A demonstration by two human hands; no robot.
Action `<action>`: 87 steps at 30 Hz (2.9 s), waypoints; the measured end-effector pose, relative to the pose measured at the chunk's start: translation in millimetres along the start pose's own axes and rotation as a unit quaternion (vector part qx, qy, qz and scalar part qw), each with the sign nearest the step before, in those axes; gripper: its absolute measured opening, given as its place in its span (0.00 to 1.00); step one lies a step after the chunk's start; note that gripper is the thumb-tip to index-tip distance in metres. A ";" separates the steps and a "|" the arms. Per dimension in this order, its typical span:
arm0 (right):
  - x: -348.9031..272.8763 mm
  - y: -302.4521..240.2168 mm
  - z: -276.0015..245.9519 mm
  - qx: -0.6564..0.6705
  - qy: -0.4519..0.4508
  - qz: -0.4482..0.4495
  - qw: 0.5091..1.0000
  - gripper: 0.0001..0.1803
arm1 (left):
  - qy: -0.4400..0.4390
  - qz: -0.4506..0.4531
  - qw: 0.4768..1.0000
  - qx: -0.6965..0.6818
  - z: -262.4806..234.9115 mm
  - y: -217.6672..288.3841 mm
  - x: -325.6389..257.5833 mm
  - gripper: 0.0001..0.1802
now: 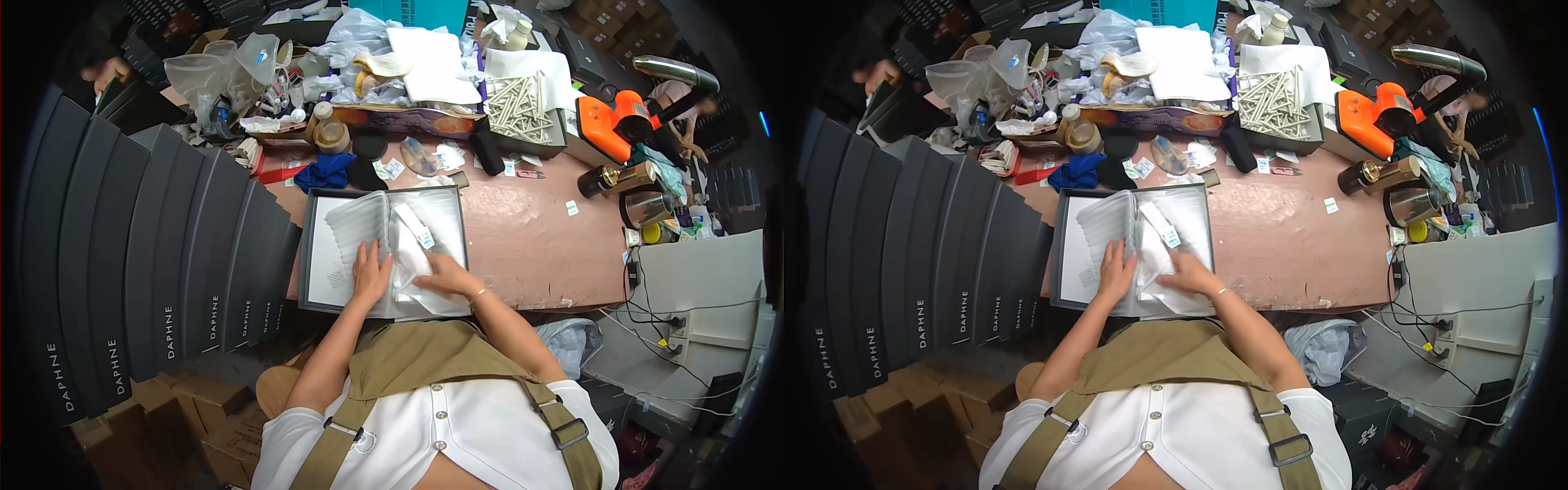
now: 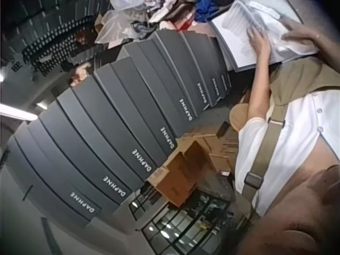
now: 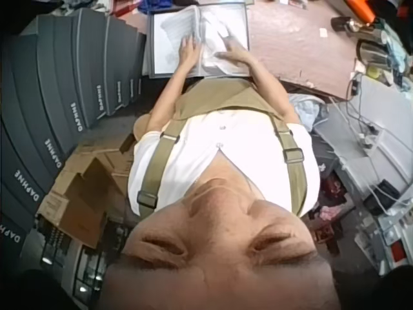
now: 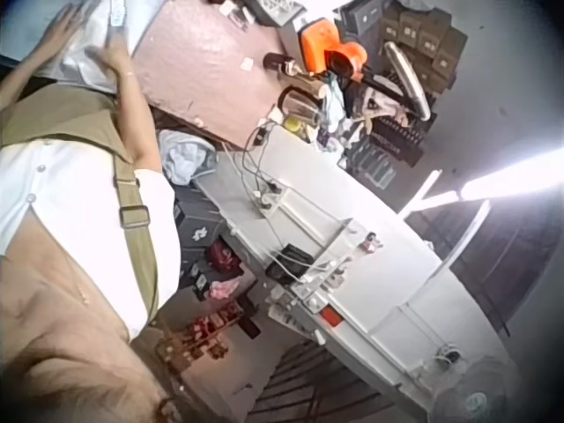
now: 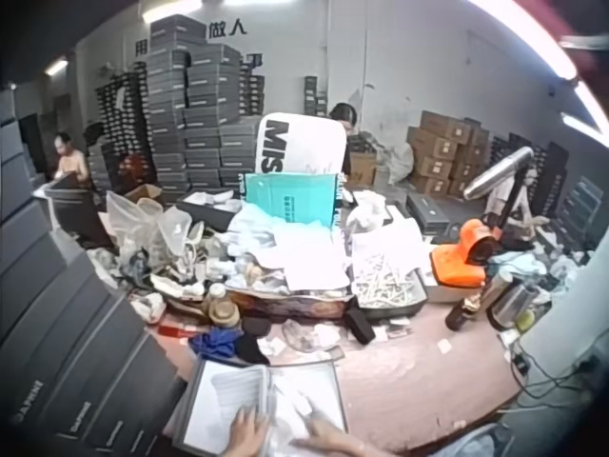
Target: Inspect, clean, and pack a pair of white high-heeled shoes into a box for shipping.
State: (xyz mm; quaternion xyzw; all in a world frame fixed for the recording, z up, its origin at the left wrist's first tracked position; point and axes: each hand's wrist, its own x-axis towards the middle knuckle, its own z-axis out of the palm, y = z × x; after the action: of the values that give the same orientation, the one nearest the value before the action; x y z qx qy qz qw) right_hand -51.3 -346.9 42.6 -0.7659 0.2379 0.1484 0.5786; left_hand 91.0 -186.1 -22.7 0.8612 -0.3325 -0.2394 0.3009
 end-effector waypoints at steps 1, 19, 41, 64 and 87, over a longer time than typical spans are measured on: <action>-11.9 -1.4 -14.5 0.110 -0.076 -0.001 0.991 0.29 | 0.024 0.004 0.999 -0.028 -5.2 -2.3 0.3 0.32; -58.5 35.2 -83.1 -0.333 0.373 -0.171 0.849 0.38 | -0.261 0.124 0.907 0.305 12.8 77.6 -17.0 0.42; -103.6 91.7 -37.2 0.345 0.250 0.146 0.893 0.09 | -0.099 0.128 0.973 -0.167 7.6 73.1 -37.1 0.37; -128.0 -11.5 -45.4 -0.071 0.236 0.073 0.966 0.25 | -0.132 -0.088 0.802 -0.576 -20.2 78.6 -11.1 0.45; 33.4 -50.2 -53.7 -0.422 0.219 -0.073 0.877 0.29 | -0.199 -0.224 0.745 -0.596 -34.1 57.1 -40.9 0.37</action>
State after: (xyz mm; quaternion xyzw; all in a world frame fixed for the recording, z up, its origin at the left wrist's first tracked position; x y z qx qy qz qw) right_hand 1.1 -393.8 82.1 -0.9655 0.2166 0.0205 0.1429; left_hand 60.2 -178.6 48.6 0.4891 0.0286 -0.6150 0.6179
